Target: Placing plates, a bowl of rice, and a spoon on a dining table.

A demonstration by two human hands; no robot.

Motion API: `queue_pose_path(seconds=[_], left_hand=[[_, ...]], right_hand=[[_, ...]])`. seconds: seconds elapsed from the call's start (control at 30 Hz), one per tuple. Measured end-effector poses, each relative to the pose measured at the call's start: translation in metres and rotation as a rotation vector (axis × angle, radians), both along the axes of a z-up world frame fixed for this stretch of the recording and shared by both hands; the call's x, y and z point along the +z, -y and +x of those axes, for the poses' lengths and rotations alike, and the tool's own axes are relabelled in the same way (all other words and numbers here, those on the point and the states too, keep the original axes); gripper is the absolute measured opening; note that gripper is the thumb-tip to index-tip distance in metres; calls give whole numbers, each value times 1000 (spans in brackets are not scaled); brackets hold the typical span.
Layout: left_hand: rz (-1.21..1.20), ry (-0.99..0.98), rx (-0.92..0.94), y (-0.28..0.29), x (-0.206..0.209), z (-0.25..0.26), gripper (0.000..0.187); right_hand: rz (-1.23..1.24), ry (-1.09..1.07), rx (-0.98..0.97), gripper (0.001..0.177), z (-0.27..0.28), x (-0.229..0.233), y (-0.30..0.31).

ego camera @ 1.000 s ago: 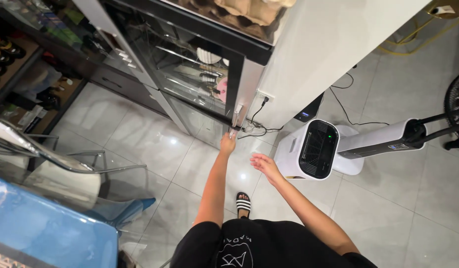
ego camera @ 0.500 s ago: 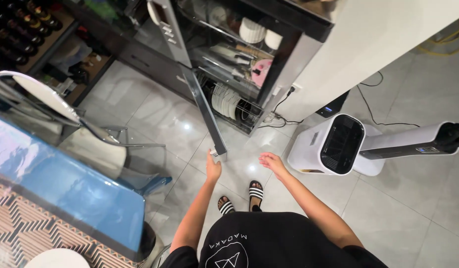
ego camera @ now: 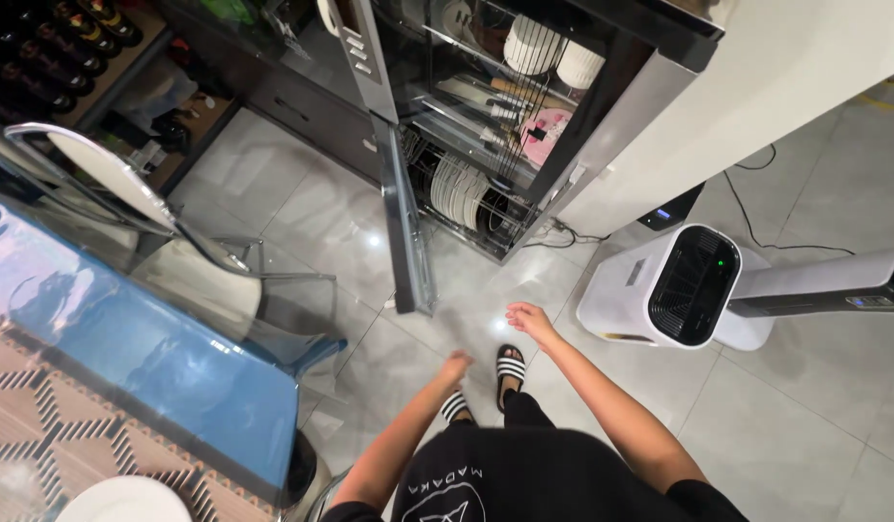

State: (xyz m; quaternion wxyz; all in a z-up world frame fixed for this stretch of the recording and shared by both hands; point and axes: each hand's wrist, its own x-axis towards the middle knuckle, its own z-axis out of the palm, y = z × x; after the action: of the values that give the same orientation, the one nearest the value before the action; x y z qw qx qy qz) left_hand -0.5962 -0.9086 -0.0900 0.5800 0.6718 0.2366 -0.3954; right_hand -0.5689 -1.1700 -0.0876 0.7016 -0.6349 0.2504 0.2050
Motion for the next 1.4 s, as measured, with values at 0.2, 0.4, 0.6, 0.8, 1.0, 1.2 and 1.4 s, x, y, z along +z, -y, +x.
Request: queue_pose_path(seconds=[0.2,0.4,0.6,0.8,1.0,1.2,1.4], left_hand=[[185,672,-554,86,-56,108,39],[525,790,-547,127,-184,242,42],[600,789,-357,147,-265,342,40],[674,830,-376,151,-260,411,43],[679,1001,-374,151,-296,444,40],[673,970,-362,152,-298,456,75],[584,957,-326,157,-362,488,77]], right_hand=[[-177,7,135,35,47,-98,30],[-491,221,295,37,114,-201,54],[-880,438,498,49,183,-226,46],[-1228,487,766,65,251,-237,37],[-1299,542,701,73,306,-221,22],[-1378,517,756,82,347,-231,9],[-1333,286,772,84,379,-235,5]])
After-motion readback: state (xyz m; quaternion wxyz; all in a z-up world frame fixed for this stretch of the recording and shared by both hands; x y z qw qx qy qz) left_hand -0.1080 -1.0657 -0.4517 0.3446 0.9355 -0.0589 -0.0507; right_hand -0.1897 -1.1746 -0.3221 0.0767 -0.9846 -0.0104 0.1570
